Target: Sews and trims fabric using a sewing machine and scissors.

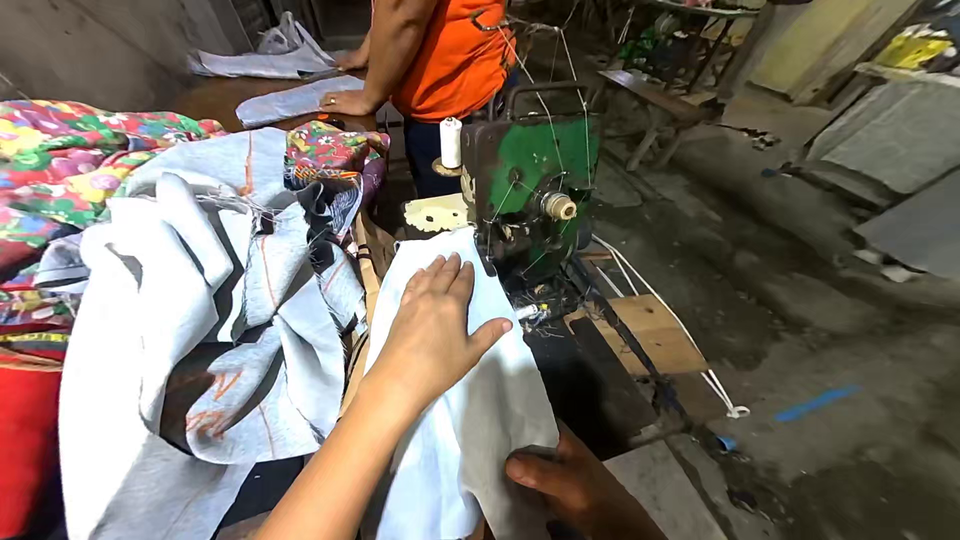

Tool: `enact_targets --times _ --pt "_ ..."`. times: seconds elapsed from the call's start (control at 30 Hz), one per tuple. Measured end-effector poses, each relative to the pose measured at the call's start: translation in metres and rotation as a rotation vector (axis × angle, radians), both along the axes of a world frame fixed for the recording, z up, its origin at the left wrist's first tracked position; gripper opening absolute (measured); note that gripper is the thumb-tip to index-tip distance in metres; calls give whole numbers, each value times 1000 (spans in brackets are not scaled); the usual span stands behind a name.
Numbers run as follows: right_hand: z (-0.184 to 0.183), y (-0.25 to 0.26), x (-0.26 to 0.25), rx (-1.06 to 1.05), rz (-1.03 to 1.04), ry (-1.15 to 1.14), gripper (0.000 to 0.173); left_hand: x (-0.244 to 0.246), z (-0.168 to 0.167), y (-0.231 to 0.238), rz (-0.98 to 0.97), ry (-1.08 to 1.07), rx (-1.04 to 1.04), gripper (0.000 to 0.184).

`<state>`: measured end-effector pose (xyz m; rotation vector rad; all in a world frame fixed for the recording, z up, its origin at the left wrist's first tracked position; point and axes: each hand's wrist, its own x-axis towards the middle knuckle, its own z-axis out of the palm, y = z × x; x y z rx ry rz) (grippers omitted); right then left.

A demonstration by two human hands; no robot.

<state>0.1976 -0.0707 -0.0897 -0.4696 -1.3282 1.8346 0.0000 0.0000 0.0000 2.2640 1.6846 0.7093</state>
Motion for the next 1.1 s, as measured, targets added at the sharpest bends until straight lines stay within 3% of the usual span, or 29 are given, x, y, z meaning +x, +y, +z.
enact_targets --times 0.6,1.1 --pt "-2 17 3 141 -88 -29 22 10 16 16 39 103 -142 95" --pt "12 18 -10 39 -215 -149 22 2 21 34 30 107 -187 95"
